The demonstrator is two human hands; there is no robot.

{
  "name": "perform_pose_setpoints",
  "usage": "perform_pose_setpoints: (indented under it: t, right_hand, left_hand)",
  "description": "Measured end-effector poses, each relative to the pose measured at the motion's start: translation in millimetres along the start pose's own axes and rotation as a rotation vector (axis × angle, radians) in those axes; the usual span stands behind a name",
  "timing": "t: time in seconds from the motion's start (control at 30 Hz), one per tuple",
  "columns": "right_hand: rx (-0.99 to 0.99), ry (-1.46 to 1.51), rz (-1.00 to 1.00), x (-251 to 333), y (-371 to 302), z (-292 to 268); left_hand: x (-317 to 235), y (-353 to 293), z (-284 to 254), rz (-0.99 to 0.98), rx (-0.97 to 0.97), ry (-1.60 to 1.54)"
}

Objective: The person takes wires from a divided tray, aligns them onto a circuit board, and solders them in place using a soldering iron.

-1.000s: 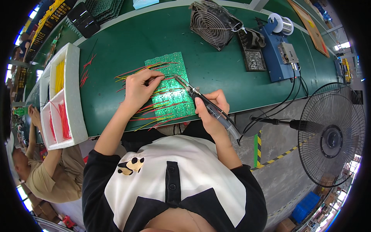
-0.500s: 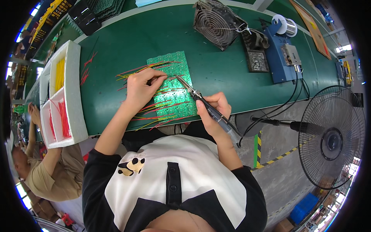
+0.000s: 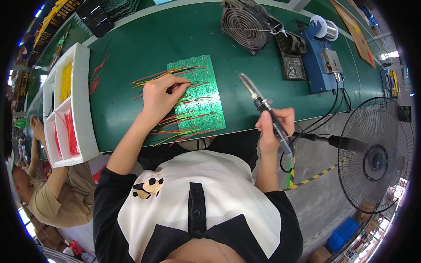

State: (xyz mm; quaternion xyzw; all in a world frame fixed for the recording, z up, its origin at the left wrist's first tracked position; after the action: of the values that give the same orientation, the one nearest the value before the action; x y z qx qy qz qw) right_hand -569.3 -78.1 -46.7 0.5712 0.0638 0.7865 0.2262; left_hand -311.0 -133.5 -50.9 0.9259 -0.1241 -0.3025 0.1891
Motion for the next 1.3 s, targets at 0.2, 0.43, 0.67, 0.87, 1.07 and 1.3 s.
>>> perform_pose_setpoints:
  t: [0.2, 0.43, 0.67, 0.87, 1.07, 1.3]
  right_hand:
    - [-0.069, 0.031, -0.101, -7.7, 24.9, 5.1]
    - [-0.079, 0.071, -0.101, -16.0, 35.7, 15.0]
    - [-0.107, 0.035, -0.012, -25.6, 34.9, 28.4]
    - [-0.028, 0.061, 0.148, -31.2, 30.1, 50.0]
    - [0.007, -0.022, 0.168, -29.2, 28.0, 54.9]
    - [-0.004, 0.017, 0.182, -31.8, 26.4, 52.3]
  left_hand:
    - [2.3, 5.1, 0.2, 0.011, -0.030, 0.059]
    - [1.7, 13.6, -20.6, 0.067, -0.078, 0.151]
    - [16.2, 50.0, -47.5, -0.165, 0.002, 0.265]
    - [16.4, 63.5, -18.1, 0.032, 0.205, 0.257]
    - [11.3, 64.7, -9.4, 0.025, 0.299, 0.289]
    - [1.9, 69.2, -5.8, 0.186, 0.313, 0.446]
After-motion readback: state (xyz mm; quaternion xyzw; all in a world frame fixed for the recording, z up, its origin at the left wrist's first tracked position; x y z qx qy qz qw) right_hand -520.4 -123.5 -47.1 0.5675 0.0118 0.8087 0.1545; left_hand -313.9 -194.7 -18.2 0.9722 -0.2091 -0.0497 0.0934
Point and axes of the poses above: each hand's wrist, its own y-axis towards the middle knuckle, its own z-axis out of the palm, x = y × z, the point moved 1 cm from there along y, towards the middle knuckle, and after that the axes turned 15 degrees about y, right-handed, at the moved point
